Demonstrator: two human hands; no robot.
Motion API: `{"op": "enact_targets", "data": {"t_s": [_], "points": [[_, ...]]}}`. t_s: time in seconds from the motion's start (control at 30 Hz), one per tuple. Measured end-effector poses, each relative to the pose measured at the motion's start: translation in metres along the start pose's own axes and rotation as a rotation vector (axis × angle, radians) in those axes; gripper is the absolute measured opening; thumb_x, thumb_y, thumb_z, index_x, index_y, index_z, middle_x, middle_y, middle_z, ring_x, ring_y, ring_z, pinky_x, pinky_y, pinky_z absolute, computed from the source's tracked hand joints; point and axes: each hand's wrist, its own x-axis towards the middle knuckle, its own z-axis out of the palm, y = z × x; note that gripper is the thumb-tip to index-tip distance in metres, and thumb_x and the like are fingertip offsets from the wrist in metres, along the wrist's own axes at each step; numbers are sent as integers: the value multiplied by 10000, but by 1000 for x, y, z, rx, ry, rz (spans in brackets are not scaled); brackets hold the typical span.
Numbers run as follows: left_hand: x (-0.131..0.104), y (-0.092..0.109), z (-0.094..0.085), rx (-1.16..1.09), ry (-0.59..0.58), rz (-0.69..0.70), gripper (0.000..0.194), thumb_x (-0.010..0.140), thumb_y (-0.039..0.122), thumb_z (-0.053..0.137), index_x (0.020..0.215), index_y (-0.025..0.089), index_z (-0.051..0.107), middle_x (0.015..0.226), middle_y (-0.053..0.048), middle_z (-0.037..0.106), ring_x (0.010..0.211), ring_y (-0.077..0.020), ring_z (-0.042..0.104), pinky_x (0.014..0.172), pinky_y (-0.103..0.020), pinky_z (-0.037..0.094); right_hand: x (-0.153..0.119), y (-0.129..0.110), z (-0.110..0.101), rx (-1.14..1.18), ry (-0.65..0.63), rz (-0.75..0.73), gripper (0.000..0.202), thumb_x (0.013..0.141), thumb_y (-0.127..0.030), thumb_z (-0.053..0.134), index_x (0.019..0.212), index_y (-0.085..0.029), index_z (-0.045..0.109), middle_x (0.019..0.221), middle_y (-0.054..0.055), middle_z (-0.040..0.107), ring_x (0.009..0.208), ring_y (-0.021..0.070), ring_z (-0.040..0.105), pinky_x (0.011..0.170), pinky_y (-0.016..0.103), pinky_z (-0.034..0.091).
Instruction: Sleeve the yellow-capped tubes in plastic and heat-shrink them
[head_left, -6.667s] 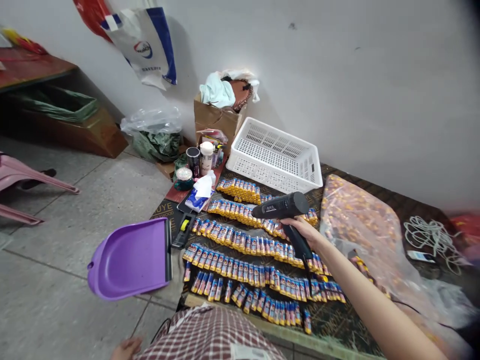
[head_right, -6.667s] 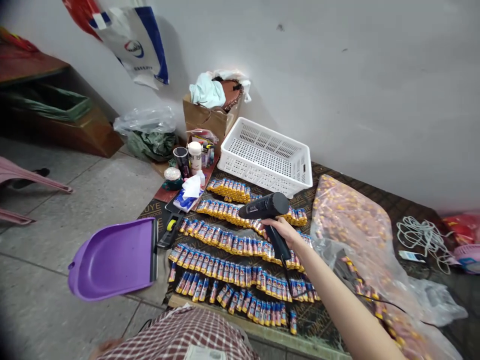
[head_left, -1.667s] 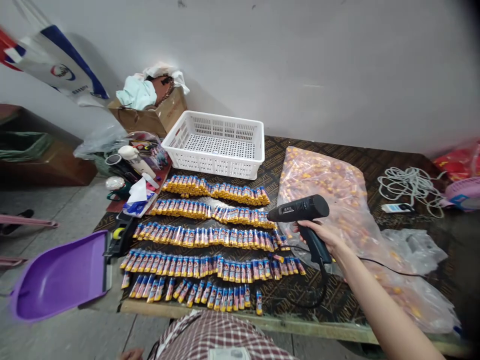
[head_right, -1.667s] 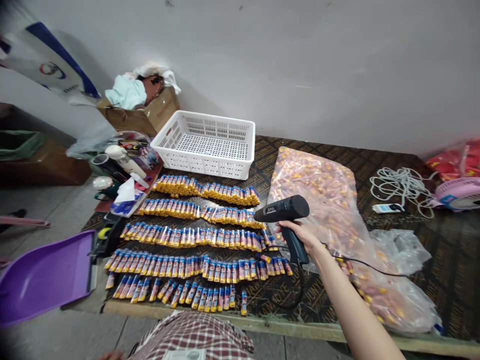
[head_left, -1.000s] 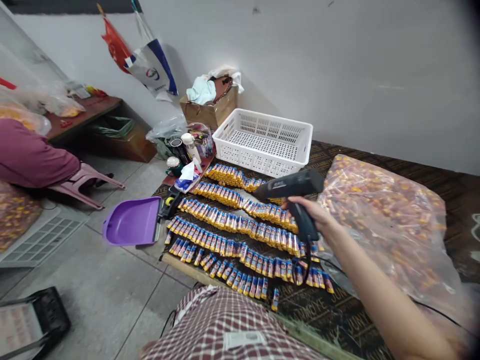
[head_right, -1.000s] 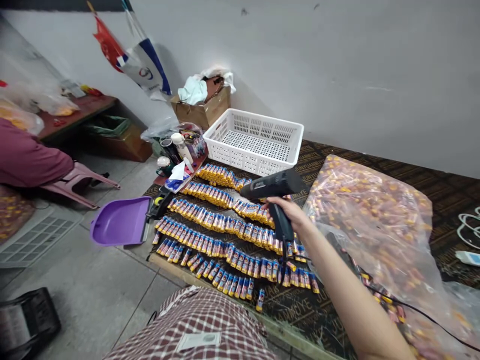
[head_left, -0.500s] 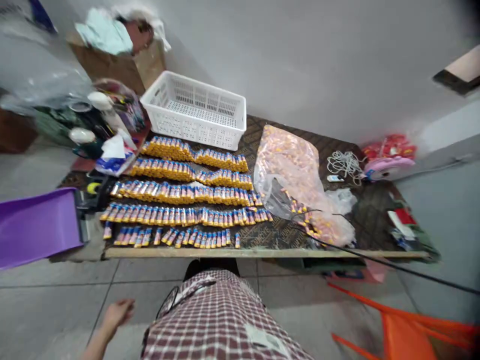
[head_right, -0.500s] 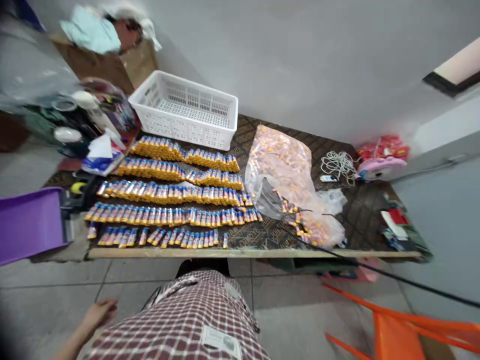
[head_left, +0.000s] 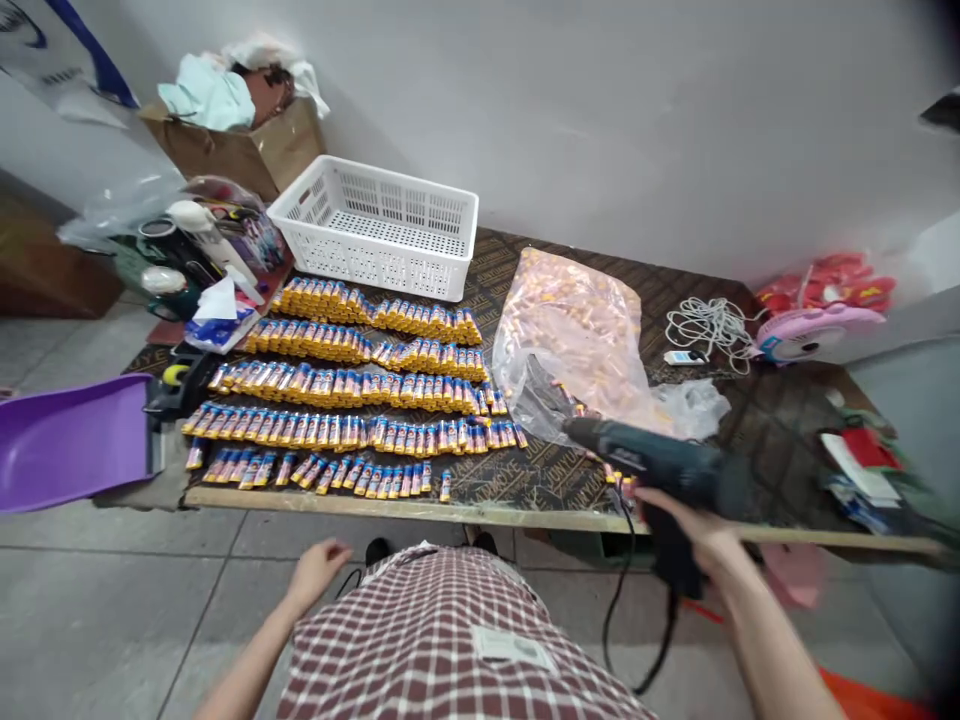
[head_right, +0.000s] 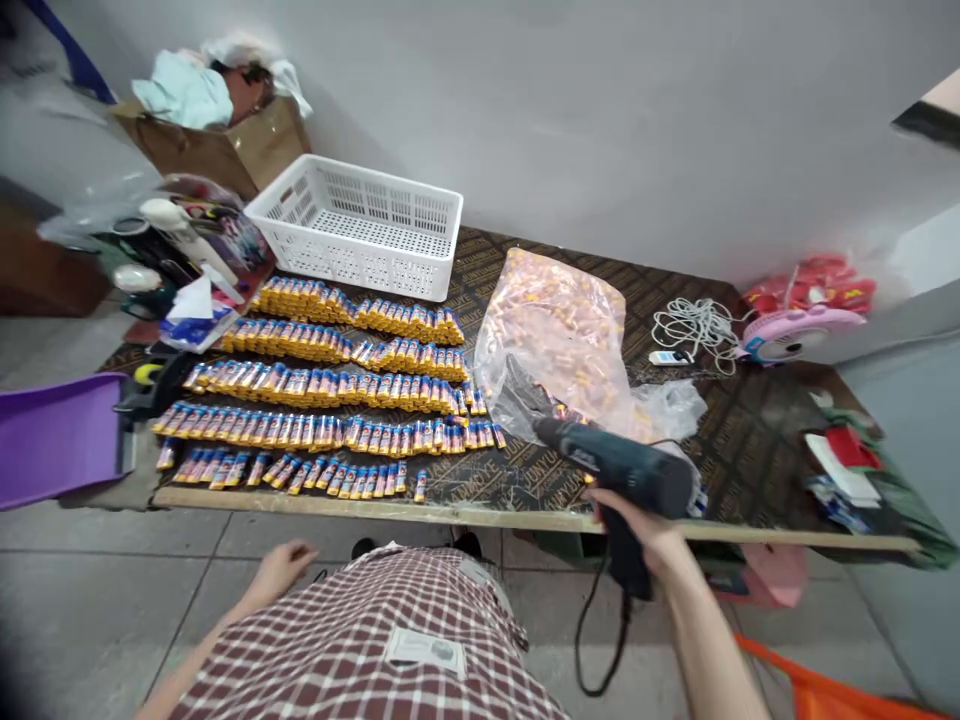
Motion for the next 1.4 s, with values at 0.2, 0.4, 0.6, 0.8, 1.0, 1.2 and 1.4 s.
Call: {"op": "enact_targets", "data": {"t_s": [0.2,0.4,0.6,0.8,1.0,1.2,1.4], "points": [[50,217,26,345,149,567,242,856,248,425,990,164,608,991,-94,653,927,-199,587,823,-291,430,90,27,33,203,-394,133,263,638,-399,704,713,-148,686,589,41,661,470,124,551,438,228,422],[126,328,77,586,81,727,247,828,62,405,979,128,588,1069,-160,572,1049,-236,516,876,-358,413,119,54,15,227,-445,204,262,624,-371,732,741,-139,704,671,49,688,495,115,565,453,216,424],[157,335,93,724,-19,764,180,778,16,456,778,114,606,902,-132,593,884,-212,569,772,-324,451,137,65,0,249,-510,283,294,661,-420,694,710,-130,712,525,23,625,483,109,542,465,206,418],[122,309,92,707,59,827,189,838,99,403,926,141,564,923,-105,568,897,-198,536,793,-324,448,157,48,9,193,-623,254,321,618,-443,702,694,-131,694,527,26,624,481,118,546,458,214,408],[71,263,140,617,140,815,236,890,187,330,874,148,562,870,-101,560,844,-191,535,750,-318,471,168,34,17,199,-636,185,314,581,-409,747,742,-147,684,657,52,677,493,123,552,442,228,417],[66,232,172,474,194,707,236,875,147,342,946,155,567,930,-105,582,893,-180,556,794,-323,491,166,22,12,111,-658,187,334,571,-429,750,707,-130,690,566,56,651,473,136,558,439,237,427],[55,212,174,342,222,555,231,848,174,440,1040,164,567,1195,-118,554,1073,-197,531,932,-358,442,160,11,37,82,-749,181,326,569,-402,762,740,-140,671,628,49,671,483,131,565,436,234,423]]}}
